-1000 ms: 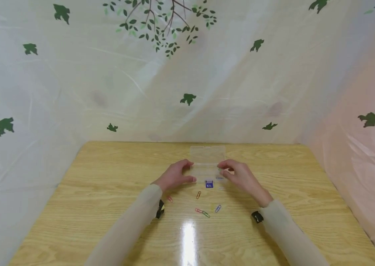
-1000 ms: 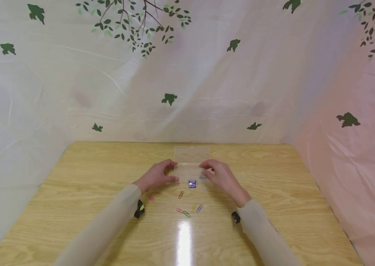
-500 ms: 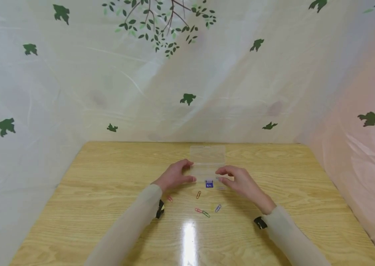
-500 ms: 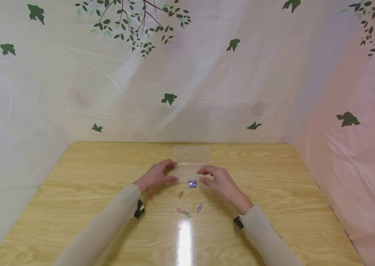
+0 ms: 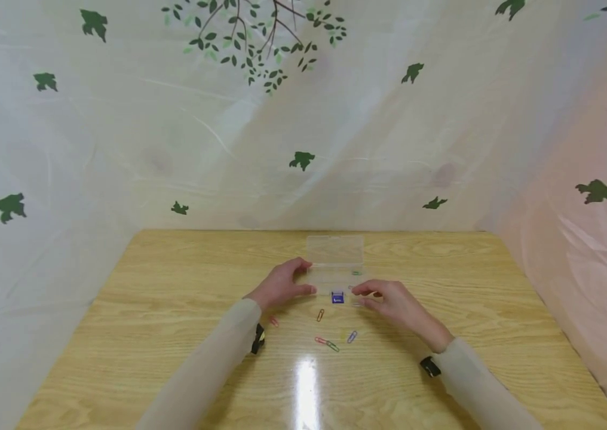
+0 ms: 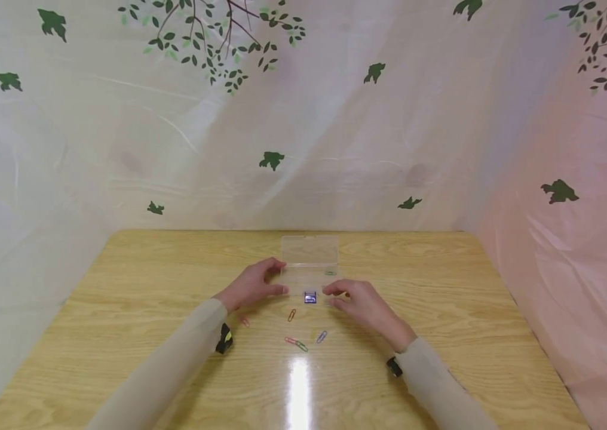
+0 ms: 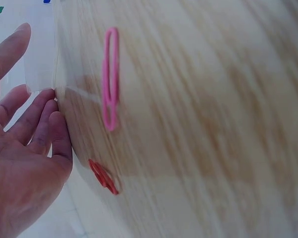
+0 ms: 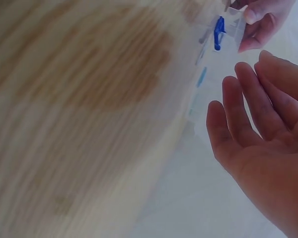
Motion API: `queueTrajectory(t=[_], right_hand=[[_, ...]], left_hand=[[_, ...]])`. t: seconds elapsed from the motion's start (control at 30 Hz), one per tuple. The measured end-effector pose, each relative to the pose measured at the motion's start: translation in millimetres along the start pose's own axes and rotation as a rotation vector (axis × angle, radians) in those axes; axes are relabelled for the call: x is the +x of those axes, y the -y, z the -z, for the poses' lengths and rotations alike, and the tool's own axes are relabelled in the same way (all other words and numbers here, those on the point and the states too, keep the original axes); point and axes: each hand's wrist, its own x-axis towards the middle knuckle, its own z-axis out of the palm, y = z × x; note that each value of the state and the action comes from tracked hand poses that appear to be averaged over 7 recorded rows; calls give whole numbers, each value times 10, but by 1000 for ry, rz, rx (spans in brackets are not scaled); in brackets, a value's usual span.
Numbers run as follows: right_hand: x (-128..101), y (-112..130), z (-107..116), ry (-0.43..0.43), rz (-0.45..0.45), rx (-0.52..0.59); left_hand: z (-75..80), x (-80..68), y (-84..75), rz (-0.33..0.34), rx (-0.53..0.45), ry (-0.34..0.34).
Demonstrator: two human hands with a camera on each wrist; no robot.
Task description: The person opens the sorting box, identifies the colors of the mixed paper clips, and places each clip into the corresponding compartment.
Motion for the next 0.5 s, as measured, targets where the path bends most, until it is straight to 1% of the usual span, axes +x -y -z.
queueTrajectory(t=[0.1, 0.33, 0.5], right_hand=[[-16, -18, -2, 29, -11, 6], [-17, -56, -11, 69, 35, -9], [-15, -94, -35, 94, 25, -15]], left_hand=[[-4, 6, 0, -2, -4, 1], [-7, 0, 5, 2, -6, -5], [-17, 12, 17, 12, -2, -8]])
